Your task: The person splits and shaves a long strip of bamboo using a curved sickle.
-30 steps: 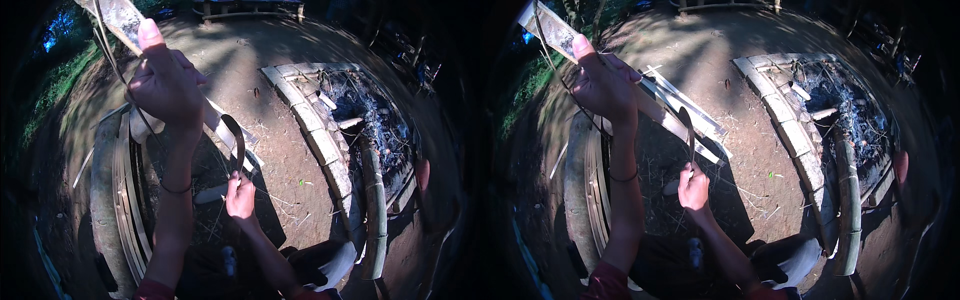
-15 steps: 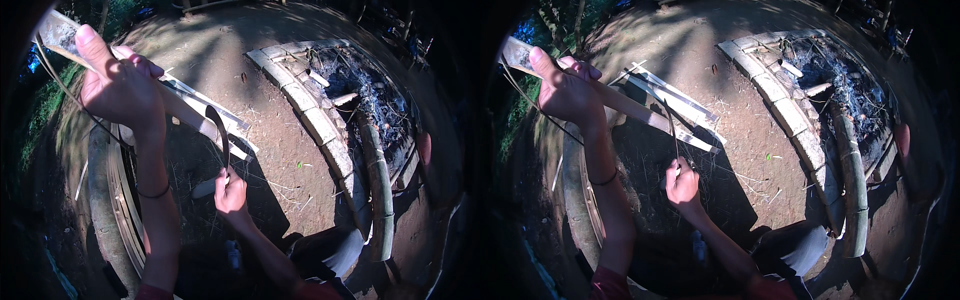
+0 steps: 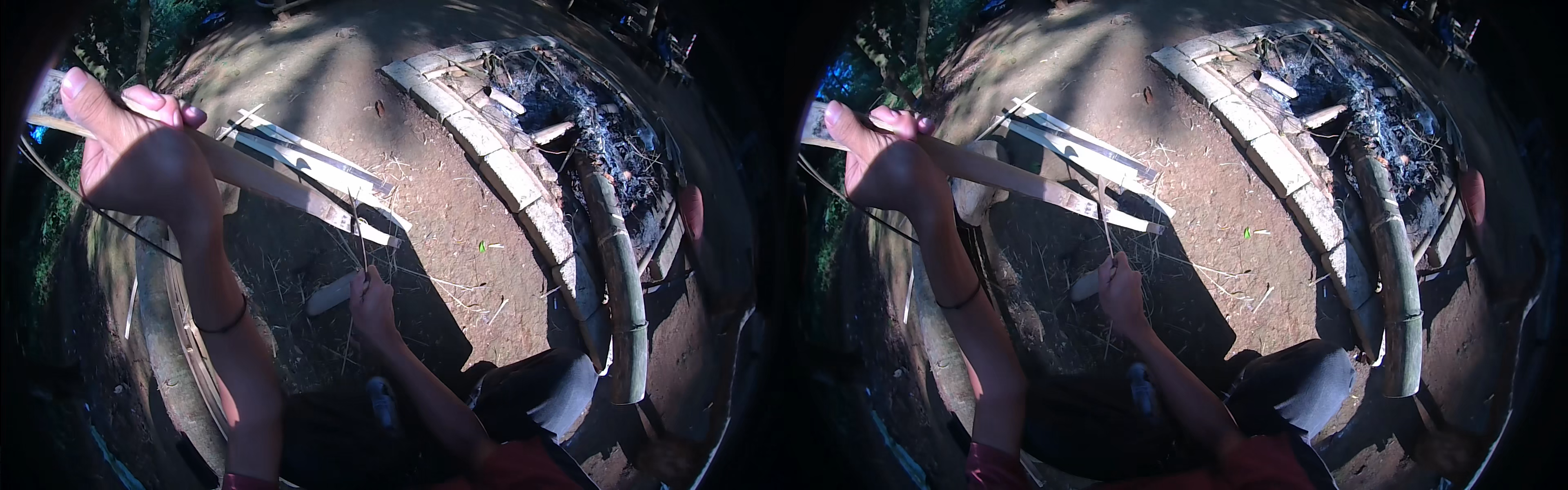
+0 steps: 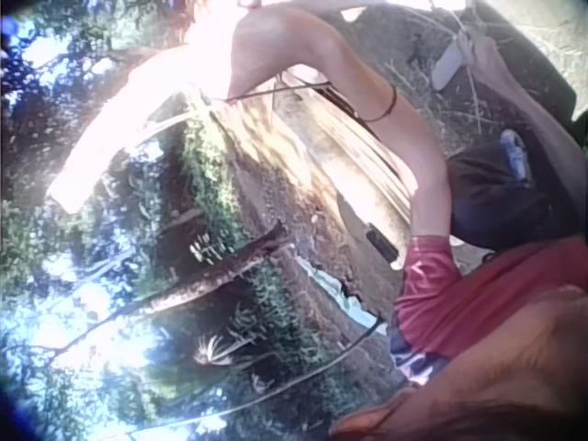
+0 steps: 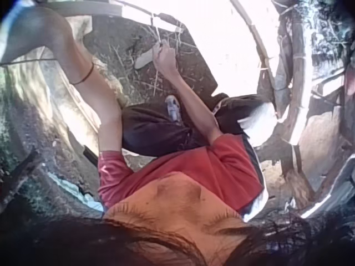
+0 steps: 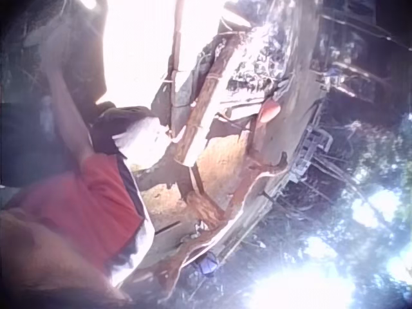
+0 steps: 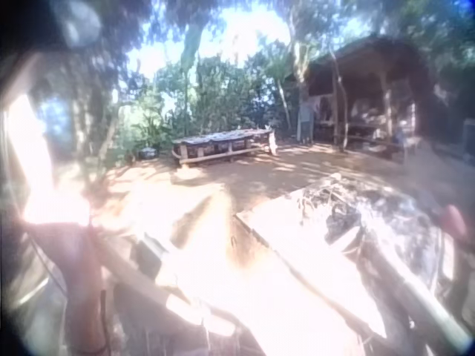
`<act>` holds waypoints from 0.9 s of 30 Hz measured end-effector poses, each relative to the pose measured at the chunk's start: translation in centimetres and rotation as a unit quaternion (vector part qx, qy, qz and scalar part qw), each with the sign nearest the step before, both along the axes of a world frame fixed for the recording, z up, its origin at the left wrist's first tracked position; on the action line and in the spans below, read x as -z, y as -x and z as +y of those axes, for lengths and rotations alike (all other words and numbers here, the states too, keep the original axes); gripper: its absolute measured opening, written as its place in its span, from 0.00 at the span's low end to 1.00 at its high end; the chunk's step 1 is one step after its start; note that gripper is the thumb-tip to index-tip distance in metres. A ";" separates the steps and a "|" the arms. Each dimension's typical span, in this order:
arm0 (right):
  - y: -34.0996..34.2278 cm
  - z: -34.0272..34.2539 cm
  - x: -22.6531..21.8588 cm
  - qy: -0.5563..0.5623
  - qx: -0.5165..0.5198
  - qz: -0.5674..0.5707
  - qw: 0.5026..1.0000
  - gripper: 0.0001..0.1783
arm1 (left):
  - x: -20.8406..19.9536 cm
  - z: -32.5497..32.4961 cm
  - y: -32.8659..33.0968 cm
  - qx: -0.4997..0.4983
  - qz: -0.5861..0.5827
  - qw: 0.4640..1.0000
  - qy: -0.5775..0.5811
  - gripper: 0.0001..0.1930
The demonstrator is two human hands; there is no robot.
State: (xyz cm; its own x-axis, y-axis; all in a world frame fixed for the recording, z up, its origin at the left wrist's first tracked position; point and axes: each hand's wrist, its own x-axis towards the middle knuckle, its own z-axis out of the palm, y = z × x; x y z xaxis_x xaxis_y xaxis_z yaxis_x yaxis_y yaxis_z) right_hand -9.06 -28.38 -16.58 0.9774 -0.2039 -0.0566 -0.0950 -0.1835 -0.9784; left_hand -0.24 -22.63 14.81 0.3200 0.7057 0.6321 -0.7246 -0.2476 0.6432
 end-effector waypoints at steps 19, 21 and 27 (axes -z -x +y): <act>-2.3 -2.1 10.5 0.054 0.037 0.068 0.996 0.17 | -0.1 0.5 -0.5 0.007 -0.040 0.999 -0.020 0.32; -1.5 -0.7 6.3 0.015 0.029 0.007 0.999 0.20 | -0.1 0.8 -0.6 -0.016 -0.019 0.999 -0.027 0.31; -1.7 -3.0 13.5 0.157 0.045 0.067 0.984 0.19 | 0.0 1.5 -0.9 0.017 -0.026 0.999 -0.031 0.33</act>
